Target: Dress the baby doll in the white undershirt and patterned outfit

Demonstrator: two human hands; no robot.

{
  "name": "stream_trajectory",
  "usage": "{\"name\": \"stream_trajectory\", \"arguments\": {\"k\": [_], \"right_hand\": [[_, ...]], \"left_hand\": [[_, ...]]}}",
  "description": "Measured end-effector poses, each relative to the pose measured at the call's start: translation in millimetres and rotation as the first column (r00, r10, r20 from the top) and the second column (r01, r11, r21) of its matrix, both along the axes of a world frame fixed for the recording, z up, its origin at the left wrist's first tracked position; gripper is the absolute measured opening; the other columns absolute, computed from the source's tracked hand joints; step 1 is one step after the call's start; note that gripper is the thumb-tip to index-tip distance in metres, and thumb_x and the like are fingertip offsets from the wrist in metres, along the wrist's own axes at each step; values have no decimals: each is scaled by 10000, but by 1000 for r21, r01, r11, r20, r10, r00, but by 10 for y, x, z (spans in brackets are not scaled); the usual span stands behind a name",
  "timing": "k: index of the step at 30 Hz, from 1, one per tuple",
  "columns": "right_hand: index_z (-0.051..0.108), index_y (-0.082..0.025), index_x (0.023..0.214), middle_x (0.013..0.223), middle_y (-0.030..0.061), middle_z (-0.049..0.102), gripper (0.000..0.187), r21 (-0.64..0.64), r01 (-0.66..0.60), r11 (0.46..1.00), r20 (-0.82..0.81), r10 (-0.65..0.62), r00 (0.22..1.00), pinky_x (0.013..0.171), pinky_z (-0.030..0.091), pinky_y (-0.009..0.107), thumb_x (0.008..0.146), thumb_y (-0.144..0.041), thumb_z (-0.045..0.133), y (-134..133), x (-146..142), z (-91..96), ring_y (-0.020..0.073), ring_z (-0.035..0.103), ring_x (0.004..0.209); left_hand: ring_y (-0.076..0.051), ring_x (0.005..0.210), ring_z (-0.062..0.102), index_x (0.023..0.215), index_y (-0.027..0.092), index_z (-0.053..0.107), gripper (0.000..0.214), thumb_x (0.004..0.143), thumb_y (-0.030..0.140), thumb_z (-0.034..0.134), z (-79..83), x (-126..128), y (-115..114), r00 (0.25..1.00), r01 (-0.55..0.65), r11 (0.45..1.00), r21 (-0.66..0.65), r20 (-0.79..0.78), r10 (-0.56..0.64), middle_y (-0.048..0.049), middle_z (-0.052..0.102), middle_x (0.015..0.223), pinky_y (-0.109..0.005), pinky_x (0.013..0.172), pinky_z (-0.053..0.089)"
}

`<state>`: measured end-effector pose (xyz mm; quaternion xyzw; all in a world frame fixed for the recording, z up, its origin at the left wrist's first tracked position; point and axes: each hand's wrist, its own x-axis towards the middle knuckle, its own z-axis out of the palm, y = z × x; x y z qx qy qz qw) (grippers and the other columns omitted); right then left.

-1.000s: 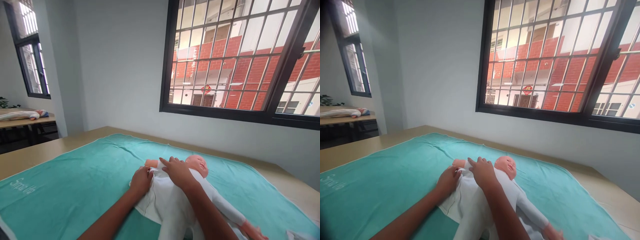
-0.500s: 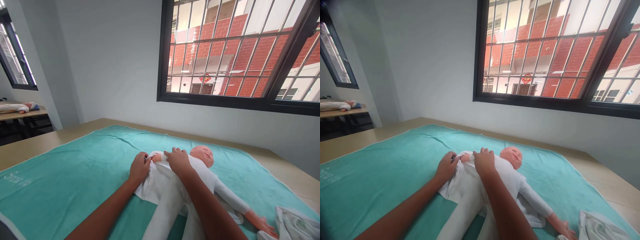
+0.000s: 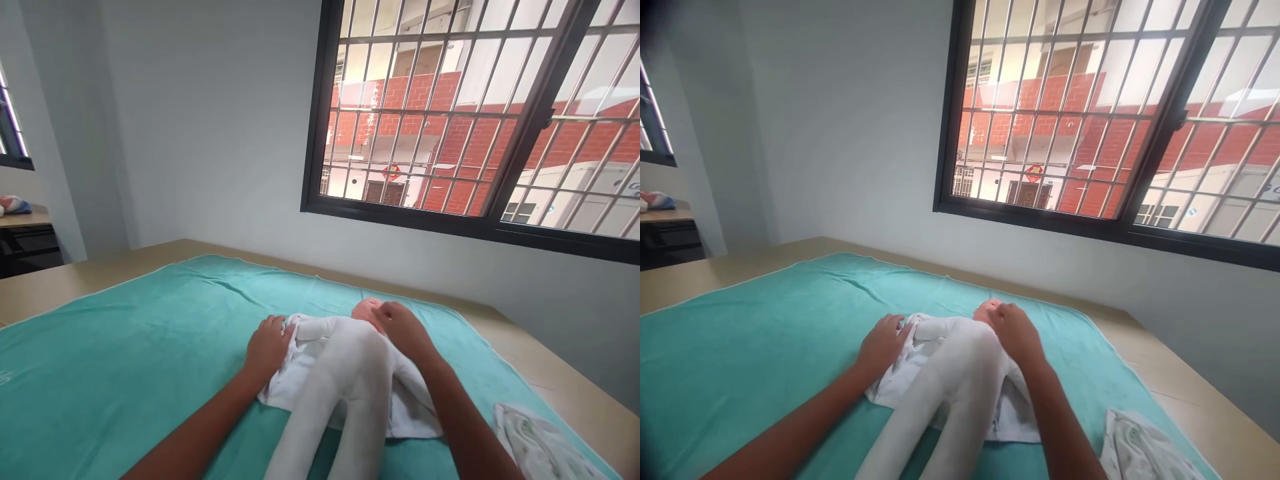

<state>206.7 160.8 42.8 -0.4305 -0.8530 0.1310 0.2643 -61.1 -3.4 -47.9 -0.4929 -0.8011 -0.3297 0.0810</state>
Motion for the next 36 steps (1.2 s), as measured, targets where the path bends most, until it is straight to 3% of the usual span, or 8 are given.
{"name": "stream_trajectory", "arguments": {"k": [1,4,8,11,16,26,32,36], "right_hand": [[637,-204,733,855,91,670,523,-107,88,990,-3,-88,996,714,385,339,894,-610,350,114,141,-48,224,568,775],[592,-181,612,694,73,647,604,-321,50,946,-14,-57,998,661,381,318,862,-670,341,353,356,-266,197,551,660],[572,-171,567,630,49,631,633,-411,-70,909,-71,45,996,628,385,298,836,-701,353,392,294,-496,186,534,638],[626,-162,648,721,57,681,606,-464,-133,876,-116,89,989,658,419,293,808,-709,422,312,277,-496,204,576,718],[681,-176,957,980,81,705,494,-705,-350,617,-336,144,931,753,484,323,787,-629,582,138,406,-361,235,629,886],[594,-221,1179,1152,81,662,453,-621,-702,349,-661,248,708,932,463,445,790,-426,703,27,196,-357,284,621,1065],[590,-227,1173,1200,75,638,432,-632,-711,308,-655,278,703,943,458,435,802,-423,692,-55,25,-438,274,612,1083],[585,-222,1200,1214,82,632,481,-663,-675,322,-608,295,737,955,449,438,801,-473,681,-63,-30,-522,278,605,1096]], "left_hand": [[-259,936,559,947,183,633,349,940,434,391,-15,-35,4,1000,5,1000,-11,20,-5,-100,634,947,-343,806,397],[-243,911,576,864,192,655,362,933,430,391,-54,-97,12,997,40,999,-31,69,-38,-83,650,909,-318,788,397],[-209,917,579,925,204,651,278,908,380,437,-47,-108,10,992,58,998,5,111,-58,-53,654,941,-281,784,397],[-185,861,578,894,215,632,243,902,357,434,-10,-62,19,987,51,997,60,152,-60,-30,651,912,-266,756,396],[-162,746,578,768,217,572,205,888,332,453,69,93,118,964,68,988,138,246,-101,1,656,790,-253,686,392],[-172,796,626,852,191,601,250,888,389,453,554,440,444,881,116,946,304,409,-239,-33,702,878,-274,710,458],[-157,793,650,950,193,607,275,885,411,453,793,654,461,821,268,908,322,416,-390,-28,718,902,-234,658,483],[-161,771,640,845,212,610,199,876,293,431,880,781,337,891,387,915,109,209,-402,-11,710,856,-238,634,455]]}}
